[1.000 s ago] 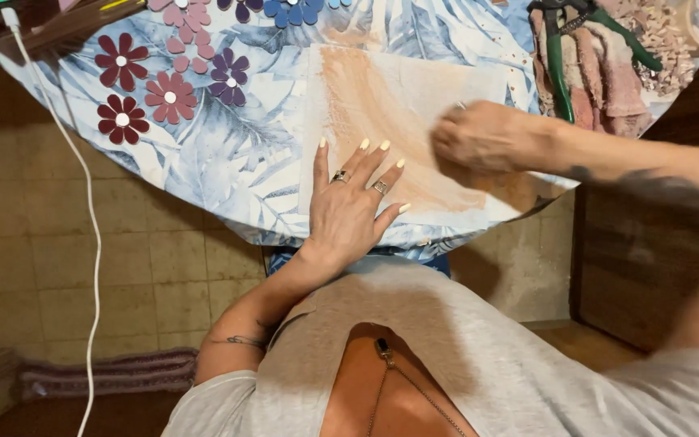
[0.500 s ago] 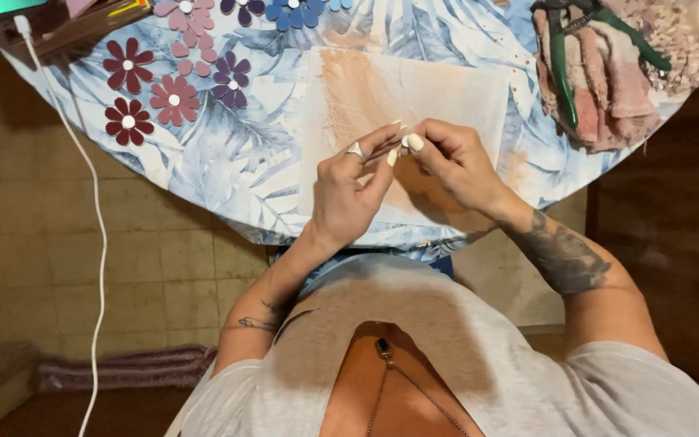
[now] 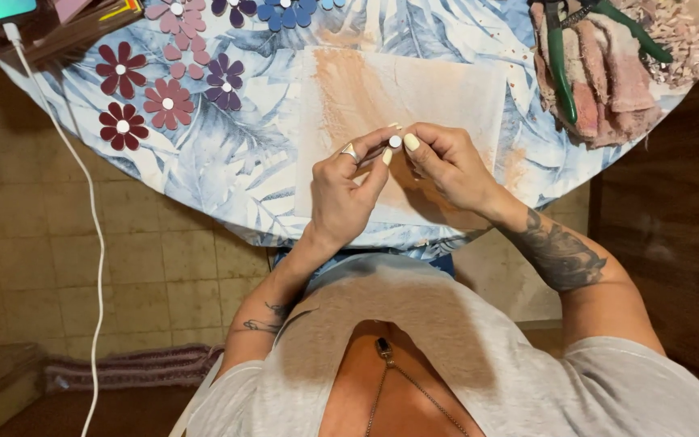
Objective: Sanding the edges of small mosaic pieces on a sheet of sandpaper to smooth them.
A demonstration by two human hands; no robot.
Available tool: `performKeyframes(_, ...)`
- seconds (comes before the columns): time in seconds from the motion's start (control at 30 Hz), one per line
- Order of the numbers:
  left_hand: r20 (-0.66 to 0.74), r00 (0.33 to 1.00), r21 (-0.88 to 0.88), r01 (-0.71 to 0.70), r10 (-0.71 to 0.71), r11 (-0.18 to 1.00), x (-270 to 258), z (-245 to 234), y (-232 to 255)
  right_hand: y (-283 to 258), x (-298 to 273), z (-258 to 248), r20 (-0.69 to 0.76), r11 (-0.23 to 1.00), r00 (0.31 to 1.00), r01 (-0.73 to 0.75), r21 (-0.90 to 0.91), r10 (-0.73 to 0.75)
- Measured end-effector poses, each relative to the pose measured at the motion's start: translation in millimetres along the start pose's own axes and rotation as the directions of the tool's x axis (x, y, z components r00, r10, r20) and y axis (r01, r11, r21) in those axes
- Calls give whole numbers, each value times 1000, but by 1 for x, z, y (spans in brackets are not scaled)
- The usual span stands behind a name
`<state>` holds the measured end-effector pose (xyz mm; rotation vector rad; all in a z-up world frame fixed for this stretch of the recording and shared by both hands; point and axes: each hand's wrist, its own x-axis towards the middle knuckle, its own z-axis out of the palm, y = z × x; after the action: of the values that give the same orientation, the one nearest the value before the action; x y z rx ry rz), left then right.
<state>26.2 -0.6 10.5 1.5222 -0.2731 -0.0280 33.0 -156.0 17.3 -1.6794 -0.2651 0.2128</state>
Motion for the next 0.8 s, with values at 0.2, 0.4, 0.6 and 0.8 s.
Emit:
performKeyframes(0.2,-6,999,18,-32,32,999,-1,-1,1,-6,1,3,2,1000,1000,-6,31,6)
performKeyframes(0.4,-13,997,83,-71,72,994,-3,-3,5,-5,0,6,20,998,999,-31,59,29)
performKeyframes(0.6,-9,989,168,-144,148,975,-4,-6,9,-20,2,11,48,1000,999,-27,4,27)
performKeyframes(0.8,-58,973,282,-198,223,939,-9,-23,7,-20,29,10,143,980,986,108,-165,-84)
